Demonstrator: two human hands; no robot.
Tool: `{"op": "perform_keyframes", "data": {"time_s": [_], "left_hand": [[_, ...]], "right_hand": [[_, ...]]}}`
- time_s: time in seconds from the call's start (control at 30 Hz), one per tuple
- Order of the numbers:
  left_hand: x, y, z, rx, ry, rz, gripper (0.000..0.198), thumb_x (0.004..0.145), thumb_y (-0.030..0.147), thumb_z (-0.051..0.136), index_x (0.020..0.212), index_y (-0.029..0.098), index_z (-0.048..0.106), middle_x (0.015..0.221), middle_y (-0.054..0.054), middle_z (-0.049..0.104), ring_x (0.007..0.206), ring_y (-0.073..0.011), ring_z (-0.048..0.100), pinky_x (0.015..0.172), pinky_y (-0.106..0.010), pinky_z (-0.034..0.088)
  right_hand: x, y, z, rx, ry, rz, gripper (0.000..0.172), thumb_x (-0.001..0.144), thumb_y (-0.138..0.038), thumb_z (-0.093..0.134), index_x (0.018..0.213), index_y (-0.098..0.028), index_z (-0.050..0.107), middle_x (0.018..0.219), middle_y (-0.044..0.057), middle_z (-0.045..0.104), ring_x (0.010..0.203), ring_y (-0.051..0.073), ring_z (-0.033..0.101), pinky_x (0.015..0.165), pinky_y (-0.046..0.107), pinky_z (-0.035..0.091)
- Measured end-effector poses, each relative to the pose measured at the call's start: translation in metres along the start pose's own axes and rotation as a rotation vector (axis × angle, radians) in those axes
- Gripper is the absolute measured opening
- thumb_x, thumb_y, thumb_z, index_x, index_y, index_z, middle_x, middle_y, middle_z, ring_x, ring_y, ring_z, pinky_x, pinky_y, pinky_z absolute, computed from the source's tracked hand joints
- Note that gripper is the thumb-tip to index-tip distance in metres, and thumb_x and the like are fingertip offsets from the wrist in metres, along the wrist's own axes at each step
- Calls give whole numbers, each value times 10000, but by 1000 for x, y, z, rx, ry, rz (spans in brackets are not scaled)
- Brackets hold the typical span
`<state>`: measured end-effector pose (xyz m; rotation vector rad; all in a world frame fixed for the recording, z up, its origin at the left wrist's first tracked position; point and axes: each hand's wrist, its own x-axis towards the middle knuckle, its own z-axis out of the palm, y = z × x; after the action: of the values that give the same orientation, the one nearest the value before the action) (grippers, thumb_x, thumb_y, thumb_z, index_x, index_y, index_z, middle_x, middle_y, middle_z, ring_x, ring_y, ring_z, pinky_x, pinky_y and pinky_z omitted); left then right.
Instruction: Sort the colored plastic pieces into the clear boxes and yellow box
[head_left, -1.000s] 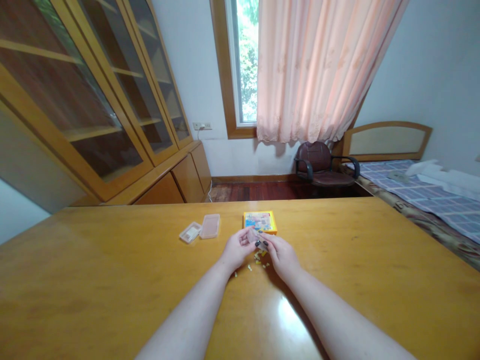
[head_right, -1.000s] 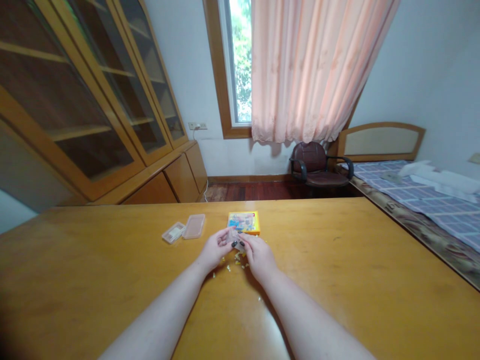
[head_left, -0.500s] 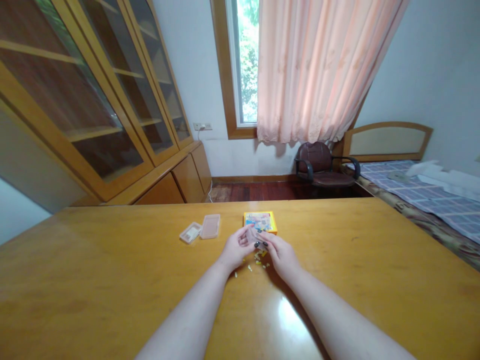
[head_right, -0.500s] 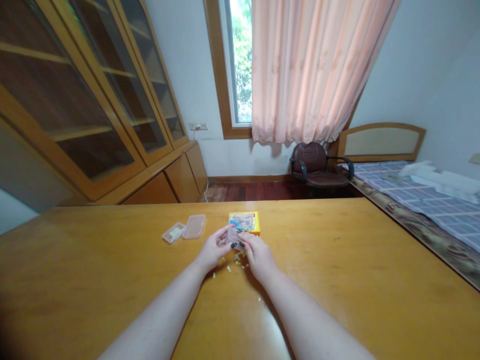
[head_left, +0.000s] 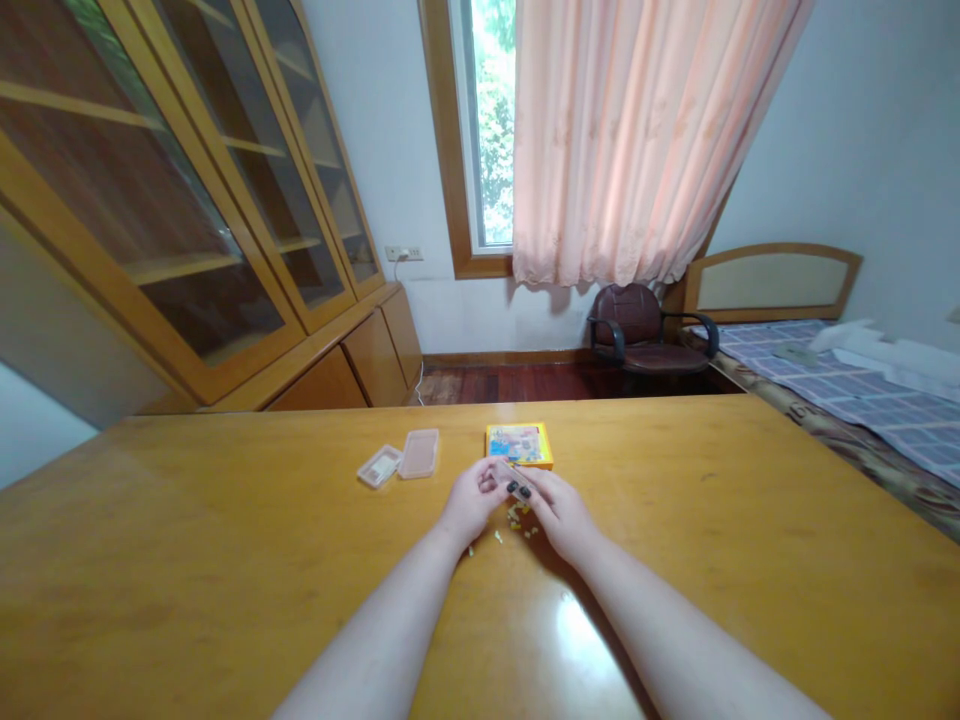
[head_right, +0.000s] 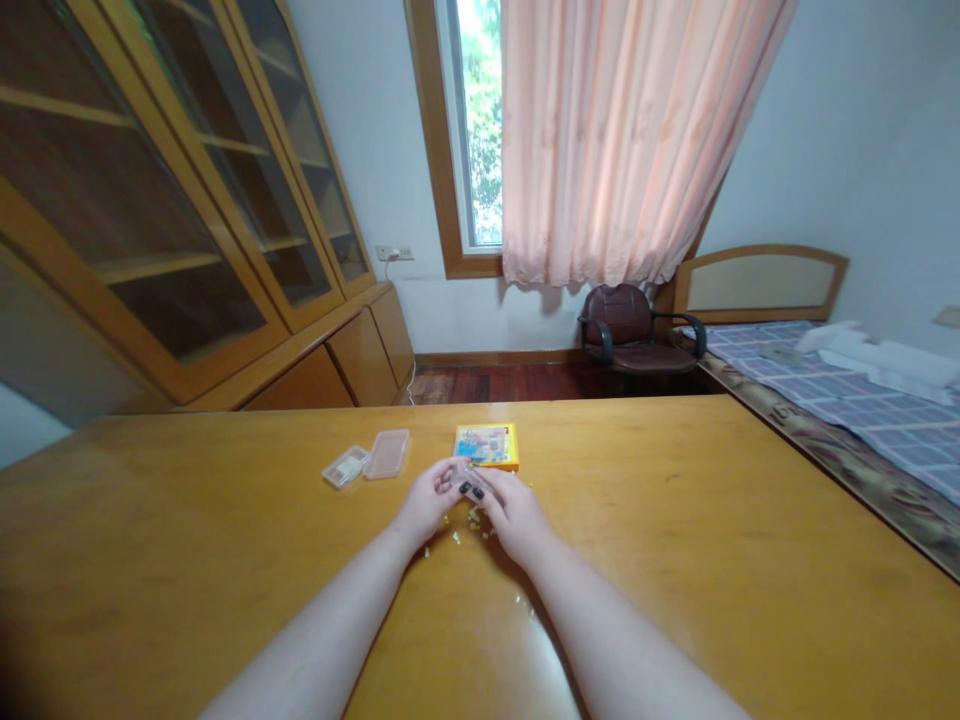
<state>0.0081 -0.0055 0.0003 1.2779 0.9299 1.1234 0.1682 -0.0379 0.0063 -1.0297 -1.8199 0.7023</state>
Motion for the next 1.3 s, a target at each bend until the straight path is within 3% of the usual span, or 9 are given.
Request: {"op": "perform_keyframes", "data": {"time_s": [0.23,0.73,0.93,1.3], "left_hand": [[-2,5,3,24,-19,-2,357,590,208,695,901,137,534,865,-50,638,811,-151,606,772,-276,467],[-2,4,3,-53,-33,-36,512,559,246,730,1010,133,513,991,-95,629,913,-192,597,843,-327,456],[-4,4,6,-49,-48,-7,412,598,312,717,917,154,509,890,-44,628,858,-164,595,795,-286,455],[-5,-8,11,-47,-16,-44,452,601,289,729,944,155,467,887,-53,642,828,-159,612,783,-293,459]], "right_hand": [[-1,-2,0,-12,17,13,301,880,-323,388,1099,-248,580,1099,39,617,1018,180,552,896,349,422],[-3,2,1,-9,76,35,298,877,-312,388,1072,-216,593,1082,56,625,1003,175,562,886,342,433],[-3,1,1,-104,66,13,301,880,-296,372,1071,-222,593,1054,55,638,971,176,580,857,341,452],[-4,2,4,-379,76,31,312,872,-232,342,1012,-180,616,979,74,665,893,189,610,801,332,471]]}}
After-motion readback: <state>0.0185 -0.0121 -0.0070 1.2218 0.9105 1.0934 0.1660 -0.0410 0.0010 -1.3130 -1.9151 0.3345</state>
